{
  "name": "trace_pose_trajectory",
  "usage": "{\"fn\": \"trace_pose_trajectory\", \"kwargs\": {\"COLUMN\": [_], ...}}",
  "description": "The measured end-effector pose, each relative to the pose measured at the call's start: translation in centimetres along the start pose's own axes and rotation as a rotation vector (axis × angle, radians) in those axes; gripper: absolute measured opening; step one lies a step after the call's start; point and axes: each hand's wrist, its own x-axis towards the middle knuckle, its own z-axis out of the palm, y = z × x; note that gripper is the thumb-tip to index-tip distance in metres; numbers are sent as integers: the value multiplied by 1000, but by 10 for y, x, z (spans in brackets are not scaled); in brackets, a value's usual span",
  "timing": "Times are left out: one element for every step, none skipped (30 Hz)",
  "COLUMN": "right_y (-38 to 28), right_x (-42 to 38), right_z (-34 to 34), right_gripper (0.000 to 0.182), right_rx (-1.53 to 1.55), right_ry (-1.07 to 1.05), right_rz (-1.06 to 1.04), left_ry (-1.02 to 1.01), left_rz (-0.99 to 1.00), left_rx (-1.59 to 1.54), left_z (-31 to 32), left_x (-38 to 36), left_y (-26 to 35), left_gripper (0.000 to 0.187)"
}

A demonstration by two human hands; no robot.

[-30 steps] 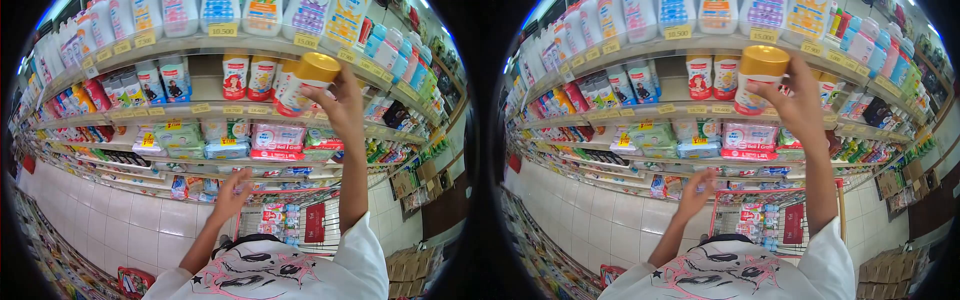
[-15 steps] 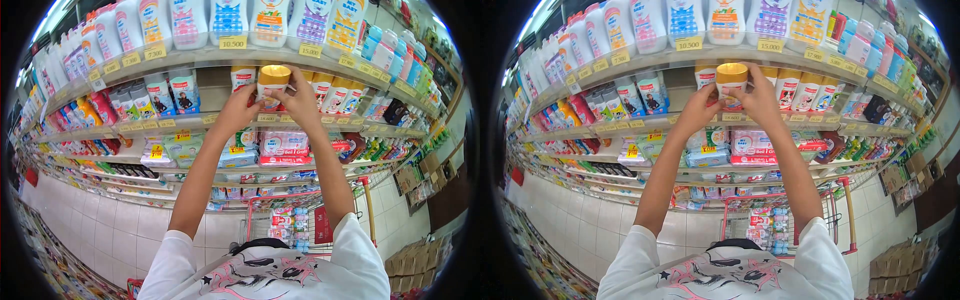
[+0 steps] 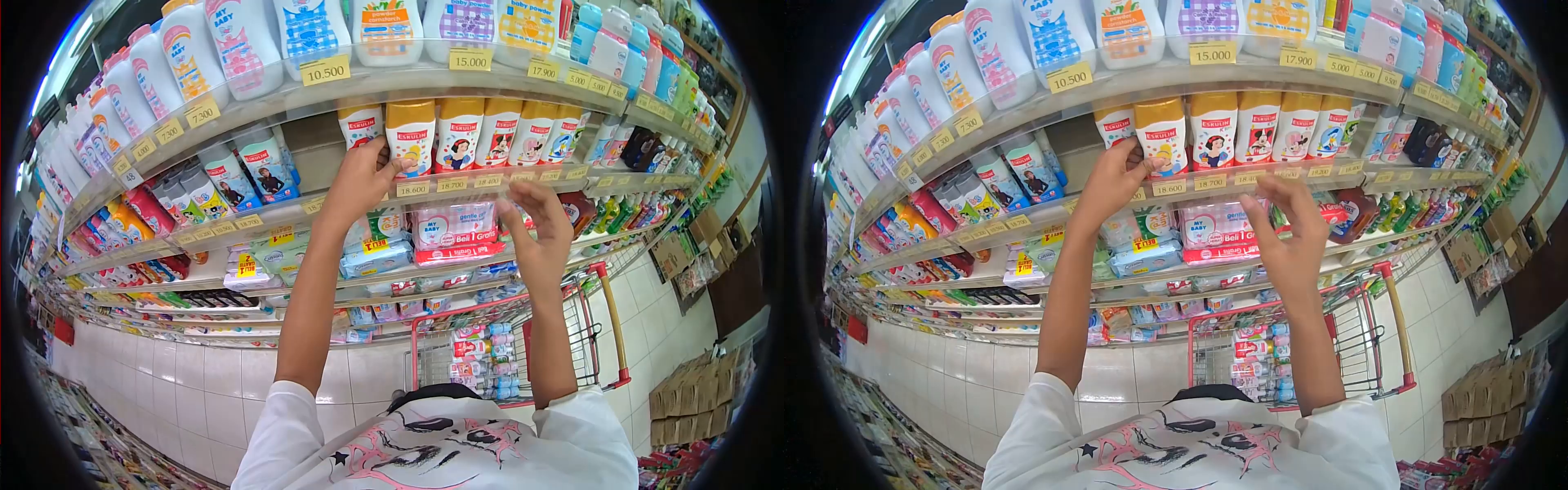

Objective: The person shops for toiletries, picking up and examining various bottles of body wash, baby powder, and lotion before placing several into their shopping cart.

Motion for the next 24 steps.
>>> {"fn": "trace_pose_trajectory", "kwargs": {"right_y": [7,14,21,28,37,51,64,77,90,103,110,116,122,128,131,135,138,141,144,153,157,162,169,190], "right_x": [-10,-21,-33,-45,-58,-75,-92,-111,-131,-151,-168,-186,-202,-217,-231,-244,-254,-264,-272,-285,-292,-297,-301,-322], "right_z": [-8,-16,-22,-29,-35,-44,-53,-62,-72,-83,-92,-101,-110,-120,-129,-135,-142,-147,-152,-155,-157,-158,-160,-163], "right_gripper": [25,23,23,21,19,16,16,16,16,17,17,17,18,18,17,18,18,17,17,17,17,18,19,21], "right_rx": [2,3,1,-15,-30,-73,-74,-104,-134,-198,-208,-187,-168,-162,-153,-175,-178,-195,-211,-223,-222,-255,-286,-288], "right_ry": [-5,-10,-6,-12,-20,-33,-33,-62,-93,-124,-131,-113,-92,-113,-132,-119,-119,-141,-164,-139,-135,-207,-278,-278], "right_rz": [69,141,158,229,299,359,383,471,567,593,658,713,763,836,898,930,961,989,1012,957,980,1007,1028,1030], "left_ry": [-10,16,40,48,34,45,55,66,112,148,136,54,71,47,11,100,87,84,83,79,100,128,155,183], "left_rz": [-7,-17,-30,-44,-56,-66,-79,-69,-20,21,64,46,99,73,-31,-26,-16,-22,-22,29,53,74,92,114], "left_rx": [0,-3,-6,31,31,23,14,38,105,169,336,381,297,328,218,-8,77,104,133,176,402,628,565,501], "left_z": [1,1,3,3,3,3,4,6,7,7,3,2,2,4,6,29,33,35,35,37,16,-5,5,12], "left_x": [0,0,0,2,3,2,1,2,2,1,2,1,5,4,4,-7,-10,-9,-8,-12,-7,-2,-8,-20], "left_y": [1,4,4,-2,-2,0,-1,-9,-11,-12,-16,-11,-30,-26,-17,12,21,20,18,21,0,-22,-12,3], "left_gripper": [30,30,30,30,30,31,33,35,36,37,40,35,35,34,39,28,25,25,26,25,33,41,38,36]}}
